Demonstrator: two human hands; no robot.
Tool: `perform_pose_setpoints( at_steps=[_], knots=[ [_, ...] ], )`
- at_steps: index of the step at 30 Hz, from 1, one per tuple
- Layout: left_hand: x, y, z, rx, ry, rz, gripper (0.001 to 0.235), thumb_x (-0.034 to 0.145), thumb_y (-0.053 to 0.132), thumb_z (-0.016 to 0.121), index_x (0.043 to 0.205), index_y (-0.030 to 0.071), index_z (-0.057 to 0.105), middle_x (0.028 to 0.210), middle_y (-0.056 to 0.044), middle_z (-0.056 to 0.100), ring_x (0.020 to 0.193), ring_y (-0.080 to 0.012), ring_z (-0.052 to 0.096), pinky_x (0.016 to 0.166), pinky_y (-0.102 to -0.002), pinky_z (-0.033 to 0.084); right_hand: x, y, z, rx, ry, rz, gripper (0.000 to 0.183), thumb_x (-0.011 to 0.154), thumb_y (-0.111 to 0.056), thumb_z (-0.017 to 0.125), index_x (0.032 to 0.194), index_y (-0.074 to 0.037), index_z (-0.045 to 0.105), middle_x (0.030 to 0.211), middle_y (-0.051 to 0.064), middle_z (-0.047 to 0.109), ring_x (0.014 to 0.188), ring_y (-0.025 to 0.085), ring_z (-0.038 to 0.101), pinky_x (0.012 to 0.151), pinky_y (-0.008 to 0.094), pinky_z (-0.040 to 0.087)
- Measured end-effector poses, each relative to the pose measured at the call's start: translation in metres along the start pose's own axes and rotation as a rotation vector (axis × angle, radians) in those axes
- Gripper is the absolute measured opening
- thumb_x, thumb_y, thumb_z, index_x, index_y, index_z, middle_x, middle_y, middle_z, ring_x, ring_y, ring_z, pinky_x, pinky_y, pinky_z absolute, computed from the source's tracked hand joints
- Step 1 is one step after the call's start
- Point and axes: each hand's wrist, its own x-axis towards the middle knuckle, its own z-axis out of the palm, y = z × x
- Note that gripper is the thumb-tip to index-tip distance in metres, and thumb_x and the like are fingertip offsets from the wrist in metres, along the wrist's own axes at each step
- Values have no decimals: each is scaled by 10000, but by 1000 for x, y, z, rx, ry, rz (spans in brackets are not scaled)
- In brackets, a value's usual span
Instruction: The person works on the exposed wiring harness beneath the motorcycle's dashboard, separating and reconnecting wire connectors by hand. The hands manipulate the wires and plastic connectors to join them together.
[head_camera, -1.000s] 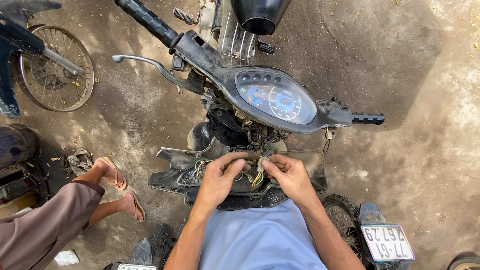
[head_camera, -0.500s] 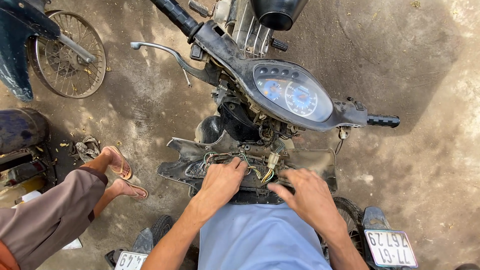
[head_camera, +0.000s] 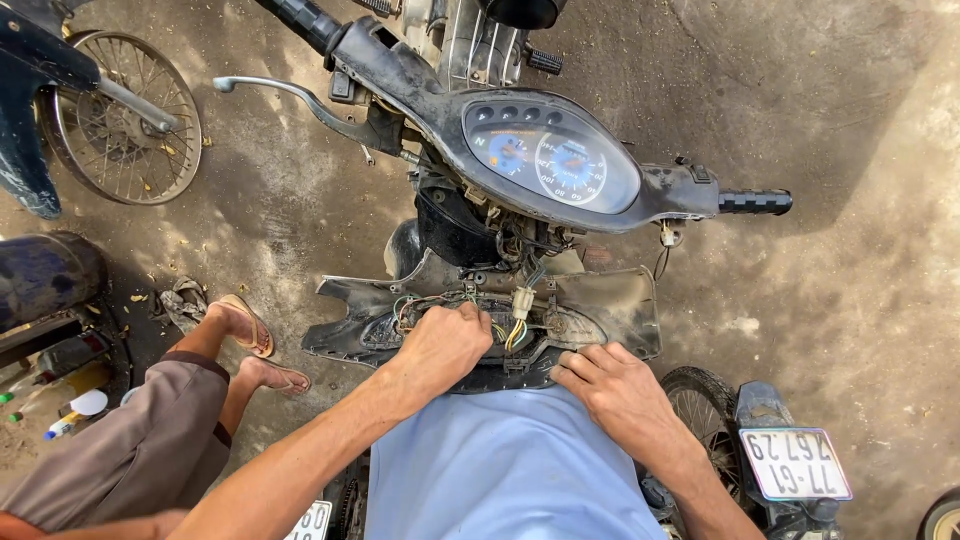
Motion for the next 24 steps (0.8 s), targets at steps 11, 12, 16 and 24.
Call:
perform_pose_setpoints(
  at_steps=[11,12,16,24],
  knots=[
    [30,-67,-63,-481,-246,-134,162,859,131,760,934,-12,774,810,-238,754,785,-422,763,691,-535,614,31,38,-85,204,182,-62,221,1043,-282,558,1020,-185,755,901,-16,721,803,153,615,727,309,440],
    [33,-70,-72,-473,-239,-135,162,859,131,760,934,-12,774,810,-238,754,785,-422,763,691,-535,614,33,41,-89,196,190,-63,221,1043,-282,558,1020,-185,755,901,-16,721,803,153,615,727,309,440],
    [43,-84,-91,-542,-319,-223,264,886,269,756,1004,36,792,937,-219,778,935,-439,753,800,-563,595,45,57,-110,391,136,-15,260,1024,-367,567,1081,-198,756,965,1,774,875,166,689,756,320,483],
    [42,-75,-126,-756,-431,-196,352,936,322,734,1181,71,769,1151,-198,769,1122,-393,718,975,-512,565,35,68,-125,461,173,-78,238,975,-345,636,1104,-181,751,855,24,751,853,228,702,824,383,513]
  ],
)
